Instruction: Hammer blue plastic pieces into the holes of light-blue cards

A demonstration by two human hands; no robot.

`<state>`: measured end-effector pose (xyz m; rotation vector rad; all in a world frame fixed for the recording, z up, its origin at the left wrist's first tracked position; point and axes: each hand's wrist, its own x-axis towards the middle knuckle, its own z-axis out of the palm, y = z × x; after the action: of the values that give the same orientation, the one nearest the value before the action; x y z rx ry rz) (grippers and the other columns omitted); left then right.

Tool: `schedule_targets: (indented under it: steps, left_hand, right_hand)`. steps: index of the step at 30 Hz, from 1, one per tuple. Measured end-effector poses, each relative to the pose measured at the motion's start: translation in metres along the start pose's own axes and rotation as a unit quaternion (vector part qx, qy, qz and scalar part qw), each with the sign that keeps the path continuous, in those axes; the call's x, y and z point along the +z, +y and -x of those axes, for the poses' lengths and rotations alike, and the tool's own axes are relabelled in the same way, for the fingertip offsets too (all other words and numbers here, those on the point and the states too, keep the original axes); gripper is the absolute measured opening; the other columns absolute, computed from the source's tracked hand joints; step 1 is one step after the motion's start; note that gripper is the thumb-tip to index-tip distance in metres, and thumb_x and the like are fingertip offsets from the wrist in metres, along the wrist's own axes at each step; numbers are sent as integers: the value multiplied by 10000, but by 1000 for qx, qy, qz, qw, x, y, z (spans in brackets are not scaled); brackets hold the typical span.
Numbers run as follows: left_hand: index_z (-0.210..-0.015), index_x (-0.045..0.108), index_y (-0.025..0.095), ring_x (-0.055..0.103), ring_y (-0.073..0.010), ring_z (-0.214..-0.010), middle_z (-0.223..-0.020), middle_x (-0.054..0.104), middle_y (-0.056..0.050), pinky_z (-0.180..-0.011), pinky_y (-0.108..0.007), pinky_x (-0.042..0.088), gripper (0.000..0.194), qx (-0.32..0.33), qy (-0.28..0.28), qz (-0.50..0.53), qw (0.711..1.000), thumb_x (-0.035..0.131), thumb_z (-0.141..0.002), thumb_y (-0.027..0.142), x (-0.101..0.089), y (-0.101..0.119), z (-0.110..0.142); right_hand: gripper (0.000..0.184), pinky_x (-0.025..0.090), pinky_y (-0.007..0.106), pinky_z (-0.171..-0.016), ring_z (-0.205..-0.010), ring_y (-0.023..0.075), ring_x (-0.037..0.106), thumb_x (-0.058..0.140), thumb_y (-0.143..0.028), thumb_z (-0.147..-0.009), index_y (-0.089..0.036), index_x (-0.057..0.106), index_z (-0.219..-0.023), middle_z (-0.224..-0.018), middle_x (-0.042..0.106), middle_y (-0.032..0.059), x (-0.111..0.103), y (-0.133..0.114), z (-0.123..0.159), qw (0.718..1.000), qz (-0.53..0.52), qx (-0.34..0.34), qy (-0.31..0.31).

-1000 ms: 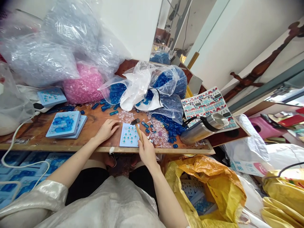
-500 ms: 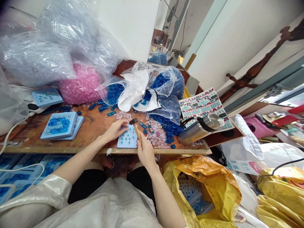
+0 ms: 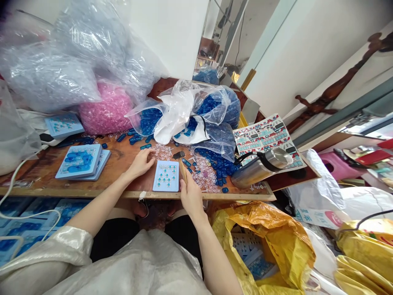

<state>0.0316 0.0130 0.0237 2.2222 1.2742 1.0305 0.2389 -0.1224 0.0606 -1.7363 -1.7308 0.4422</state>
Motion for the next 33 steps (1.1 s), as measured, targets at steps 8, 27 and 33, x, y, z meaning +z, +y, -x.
schedule_targets:
  steps: [8, 27, 33]
  left_hand:
    - [-872, 568, 159, 533, -186, -876, -903, 590, -74, -834, -355, 436, 141, 46, -47, -63, 996, 451, -837, 227, 2, -18, 5]
    - [-1125, 418, 170, 576, -180, -939, -922, 640, -25, -883, -345, 414, 453, 3, -105, 82, 991, 621, -721, 185, 33, 42, -6]
    - [-1132, 412, 170, 578, -176, -915, -897, 631, -23, -868, -336, 421, 478, -30, -94, 79, 992, 624, -703, 176, 31, 47, -4]
  right_hand:
    - [475, 449, 345, -832, -985, 224, 584, 341, -272, -862, -183, 378, -1328, -1154, 576, 94, 4, 1, 6, 1000, -19, -16, -6]
    - [475, 435, 337, -854, -1027, 220, 565, 341, -262, -874, -182, 360, -1342, -1203, 547, 96, -2, 2, 4, 999, 16, -29, 3]
    - [458, 456, 333, -787, -912, 229, 610, 349, -230, -870, -205, 386, -1326, -1056, 624, 93, 2, 0, 2, 996, 74, 4, -56]
